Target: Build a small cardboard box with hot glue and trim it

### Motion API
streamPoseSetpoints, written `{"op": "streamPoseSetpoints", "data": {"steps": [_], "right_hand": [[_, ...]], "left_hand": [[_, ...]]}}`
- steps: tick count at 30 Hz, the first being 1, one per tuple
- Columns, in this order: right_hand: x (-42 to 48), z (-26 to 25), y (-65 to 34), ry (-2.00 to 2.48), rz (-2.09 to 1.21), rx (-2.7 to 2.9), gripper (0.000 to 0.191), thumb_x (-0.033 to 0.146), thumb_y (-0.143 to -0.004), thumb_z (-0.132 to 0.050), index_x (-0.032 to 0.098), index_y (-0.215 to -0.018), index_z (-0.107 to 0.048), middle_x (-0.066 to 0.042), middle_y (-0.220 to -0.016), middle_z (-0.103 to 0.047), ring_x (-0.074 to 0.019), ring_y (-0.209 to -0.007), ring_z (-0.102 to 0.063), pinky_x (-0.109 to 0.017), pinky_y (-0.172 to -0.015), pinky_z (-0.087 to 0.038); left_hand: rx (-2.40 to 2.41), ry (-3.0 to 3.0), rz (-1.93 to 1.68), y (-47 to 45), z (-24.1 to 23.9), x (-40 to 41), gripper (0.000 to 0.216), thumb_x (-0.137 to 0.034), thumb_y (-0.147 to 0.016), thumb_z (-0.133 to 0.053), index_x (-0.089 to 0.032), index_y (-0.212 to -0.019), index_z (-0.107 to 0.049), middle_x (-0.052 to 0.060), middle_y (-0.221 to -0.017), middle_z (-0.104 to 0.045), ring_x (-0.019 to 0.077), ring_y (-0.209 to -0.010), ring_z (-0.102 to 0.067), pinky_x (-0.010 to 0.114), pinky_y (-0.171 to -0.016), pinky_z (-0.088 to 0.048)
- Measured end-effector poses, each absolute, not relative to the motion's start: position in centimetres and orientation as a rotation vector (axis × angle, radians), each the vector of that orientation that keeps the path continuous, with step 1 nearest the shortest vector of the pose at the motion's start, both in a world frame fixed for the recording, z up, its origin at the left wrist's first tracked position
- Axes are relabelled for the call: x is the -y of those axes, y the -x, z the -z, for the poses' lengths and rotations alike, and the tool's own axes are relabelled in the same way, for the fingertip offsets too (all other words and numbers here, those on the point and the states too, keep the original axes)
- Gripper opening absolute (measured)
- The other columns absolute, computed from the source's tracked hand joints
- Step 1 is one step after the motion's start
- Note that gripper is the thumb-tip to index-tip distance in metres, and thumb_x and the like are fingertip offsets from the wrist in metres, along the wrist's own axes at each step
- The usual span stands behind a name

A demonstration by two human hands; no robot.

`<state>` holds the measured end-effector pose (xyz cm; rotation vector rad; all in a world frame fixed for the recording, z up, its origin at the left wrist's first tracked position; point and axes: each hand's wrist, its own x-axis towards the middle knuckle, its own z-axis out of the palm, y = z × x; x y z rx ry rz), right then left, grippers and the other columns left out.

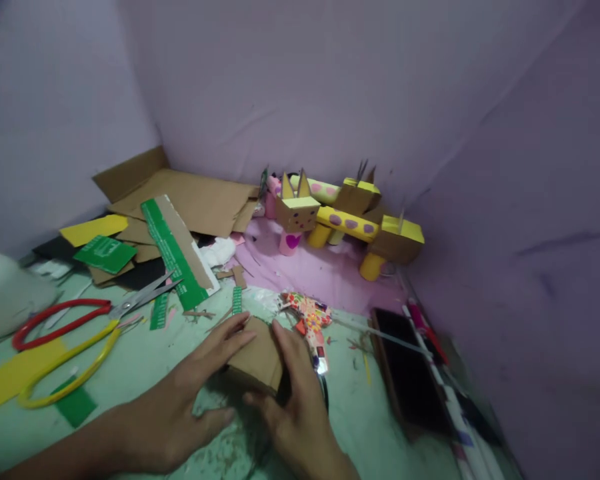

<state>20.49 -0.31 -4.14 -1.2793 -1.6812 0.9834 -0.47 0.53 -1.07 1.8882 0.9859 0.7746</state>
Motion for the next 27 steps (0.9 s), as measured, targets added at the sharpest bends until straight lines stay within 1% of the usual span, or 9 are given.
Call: {"op": "streamPoseSetpoints", "data": {"steps": [2, 5, 8, 10, 13, 16, 20, 22, 27], "right_hand": [[0.2, 4.4, -20.5, 1.245, -0.986, 1.690, 0.074, 0.032, -0.077, -0.073, 0.031, -0.143, -0.040, -0.006, -0.148, -0.043, -0.0336, -0.140, -0.033, -0.050, -0.115, -0.029], [0.2, 4.1, -20.6, 1.206, -1.031, 1.728, 0.082, 0.026, -0.075, -0.074, 0.032, -0.146, -0.034, -0.006, -0.151, -0.039, -0.0323, -0.142, -0.030, -0.051, -0.116, -0.026], [0.2, 3.1, -21.7, 1.206, -1.057, 1.757, 0.085, 0.022, -0.075, -0.072, 0.033, -0.148, -0.029, -0.004, -0.156, -0.031, -0.0296, -0.144, -0.025, -0.051, -0.116, -0.026], [-0.1, 2.3, -22.9, 1.273, -0.997, 1.683, 0.071, 0.026, -0.079, -0.067, 0.031, -0.144, -0.038, -0.006, -0.153, -0.038, -0.0287, -0.139, -0.038, -0.048, -0.110, -0.036], [-1.4, 1.2, -24.8, 1.605, -0.711, 1.471, 0.048, 0.041, -0.081, -0.060, 0.021, -0.124, -0.058, -0.014, -0.128, -0.061, -0.0293, -0.108, -0.063, -0.044, -0.087, -0.053], [-3.2, 0.5, -25.2, 1.987, -0.548, 1.577, 0.044, 0.051, -0.080, -0.057, 0.015, -0.101, -0.069, -0.015, -0.100, -0.072, -0.0276, -0.082, -0.067, -0.038, -0.070, -0.051], [-4.8, 0.0, -24.0, 2.254, -0.427, 1.827, 0.031, 0.049, -0.070, -0.066, 0.018, -0.072, -0.067, -0.011, -0.072, -0.070, -0.0272, -0.067, -0.064, -0.031, -0.054, -0.038], [-5.2, -0.1, -23.6, 2.267, -0.541, 1.695, 0.024, 0.042, -0.067, -0.067, 0.020, -0.063, -0.062, -0.006, -0.058, -0.064, -0.0242, -0.058, -0.060, -0.028, -0.049, -0.031], [-4.7, -0.5, -23.6, 1.969, -0.973, 1.335, 0.019, 0.039, -0.068, -0.061, 0.020, -0.072, -0.058, 0.001, -0.056, -0.057, -0.0166, -0.048, -0.054, -0.025, -0.044, -0.038]], "left_hand": [[-1.008, -1.884, -0.764, 0.3, 2.1, -0.8, 0.082, -0.022, -0.077, -0.066, -0.032, -0.148, -0.027, 0.007, -0.159, -0.023, 0.0356, -0.145, -0.019, 0.060, -0.115, -0.022], [-1.038, -1.848, -0.767, 0.1, 3.1, -1.6, 0.078, -0.033, -0.081, -0.065, -0.025, -0.149, -0.026, 0.013, -0.154, -0.033, 0.0357, -0.142, -0.027, 0.058, -0.115, -0.022], [-1.047, -1.822, -0.803, -0.1, 3.5, -2.1, 0.080, -0.031, -0.079, -0.066, -0.022, -0.148, -0.026, 0.015, -0.151, -0.037, 0.0364, -0.138, -0.035, 0.057, -0.114, -0.026], [-1.056, -1.806, -0.822, -0.2, 3.7, -2.1, 0.086, -0.025, -0.076, -0.067, -0.022, -0.149, -0.022, 0.016, -0.150, -0.037, 0.0376, -0.136, -0.037, 0.059, -0.113, -0.027], [-1.071, -1.792, -0.817, -0.3, 3.9, -2.0, 0.098, -0.015, -0.069, -0.066, -0.022, -0.152, -0.013, 0.017, -0.150, -0.036, 0.0397, -0.134, -0.039, 0.061, -0.111, -0.028], [-1.024, -1.843, -0.835, -0.3, 4.2, -2.0, 0.106, -0.008, -0.062, -0.064, -0.023, -0.152, -0.010, 0.018, -0.150, -0.036, 0.0419, -0.133, -0.039, 0.065, -0.109, -0.028], [-1.003, -1.877, -0.882, -0.3, 4.6, -2.0, 0.104, -0.006, -0.062, -0.062, -0.025, -0.152, -0.013, 0.017, -0.150, -0.037, 0.0425, -0.136, -0.035, 0.067, -0.109, -0.025], [-1.014, -1.880, -0.887, -0.3, 4.5, -1.9, 0.098, -0.008, -0.066, -0.062, -0.025, -0.151, -0.016, 0.017, -0.150, -0.036, 0.0424, -0.136, -0.035, 0.067, -0.109, -0.025], [-1.065, -1.897, -0.848, -0.4, 4.0, -1.9, 0.094, -0.010, -0.070, -0.062, -0.023, -0.151, -0.017, 0.018, -0.152, -0.033, 0.0421, -0.138, -0.031, 0.067, -0.110, -0.024]]}}
